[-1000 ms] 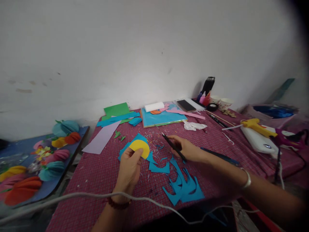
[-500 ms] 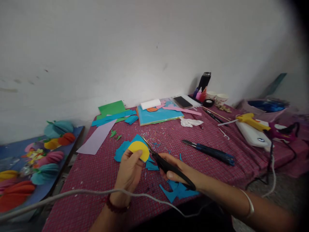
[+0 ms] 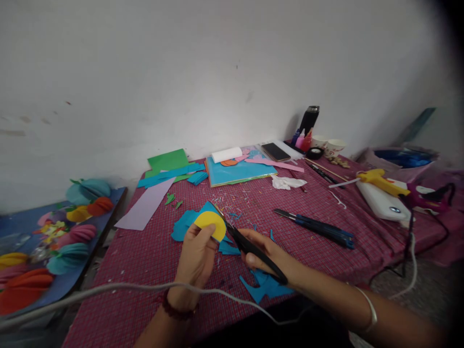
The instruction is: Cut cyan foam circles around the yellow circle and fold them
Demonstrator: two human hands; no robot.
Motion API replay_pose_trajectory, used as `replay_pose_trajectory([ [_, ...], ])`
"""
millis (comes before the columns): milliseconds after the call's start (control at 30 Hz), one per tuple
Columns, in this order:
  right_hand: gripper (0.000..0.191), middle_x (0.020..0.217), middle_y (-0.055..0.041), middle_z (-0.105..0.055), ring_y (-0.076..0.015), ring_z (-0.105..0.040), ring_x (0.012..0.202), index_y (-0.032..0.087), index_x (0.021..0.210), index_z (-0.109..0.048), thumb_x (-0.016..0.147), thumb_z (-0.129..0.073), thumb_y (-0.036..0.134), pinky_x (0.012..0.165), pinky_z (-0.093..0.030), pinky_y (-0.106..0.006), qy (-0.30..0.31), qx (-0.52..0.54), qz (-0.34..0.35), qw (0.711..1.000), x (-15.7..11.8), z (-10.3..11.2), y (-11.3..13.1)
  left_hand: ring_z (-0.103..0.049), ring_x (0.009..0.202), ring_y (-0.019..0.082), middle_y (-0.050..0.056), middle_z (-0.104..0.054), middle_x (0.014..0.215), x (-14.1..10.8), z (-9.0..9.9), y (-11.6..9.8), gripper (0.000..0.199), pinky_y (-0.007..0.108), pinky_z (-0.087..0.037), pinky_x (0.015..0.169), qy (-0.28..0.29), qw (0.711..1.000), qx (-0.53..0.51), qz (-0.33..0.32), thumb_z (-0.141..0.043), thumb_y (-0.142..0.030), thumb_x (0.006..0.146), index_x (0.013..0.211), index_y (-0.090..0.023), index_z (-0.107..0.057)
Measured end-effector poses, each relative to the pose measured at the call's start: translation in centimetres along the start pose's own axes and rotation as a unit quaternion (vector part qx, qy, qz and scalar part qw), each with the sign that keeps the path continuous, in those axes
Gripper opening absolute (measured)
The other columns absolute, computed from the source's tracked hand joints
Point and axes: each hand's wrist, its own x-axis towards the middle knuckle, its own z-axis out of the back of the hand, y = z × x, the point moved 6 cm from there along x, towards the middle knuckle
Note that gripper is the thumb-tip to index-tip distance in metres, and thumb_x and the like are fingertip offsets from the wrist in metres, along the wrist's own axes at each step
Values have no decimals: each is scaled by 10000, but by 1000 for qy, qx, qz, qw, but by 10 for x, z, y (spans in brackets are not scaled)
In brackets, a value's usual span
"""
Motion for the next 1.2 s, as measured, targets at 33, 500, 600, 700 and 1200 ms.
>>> replay_pose_trajectory([
  [33,503,818,-18,-502,-139,-426,679,226,1161,-536,736,-660,465,588,-344,-276,-2,3,2,1000,0,0,0,-616,614,88,-19,-669,686,0,1,0,180,215,-489,645,-2,1000,0,0,-739,-113,546,679,-149,-624],
  [500,516,594,54,-404,-74,-313,483,212,1133,-569,741,-643,540,452,-254,-219,-9,41,6,999,-1,-1,-12,-604,598,89,-17,-656,673,-1,-1,0,190,218,-486,632,-3,1000,-12,7,-729,-104,551,679,-149,-596],
  [600,534,571,58,-391,-70,-293,461,211,1128,-581,724,-648,554,424,-227,-217,-11,41,-10,999,-2,1,-13,-598,588,92,-17,-645,652,-2,-1,-2,188,217,-481,614,1,1000,-6,11,-725,-107,549,669,-149,-586],
  [700,524,568,57,-392,-65,-290,454,208,1114,-589,720,-656,546,417,-218,-211,-11,44,-14,999,-4,3,-12,-594,579,97,-17,-636,634,-2,-2,-2,193,218,-471,593,1,1000,4,20,-723,-106,543,663,-150,-579],
  [1200,510,574,60,-365,-45,-246,433,185,1086,-613,719,-660,536,392,-181,-193,-10,12,-50,999,-13,14,-10,-590,575,112,-3,-648,648,-2,-7,-1,207,249,-478,602,51,998,26,41,-723,-100,537,698,-138,-599],
])
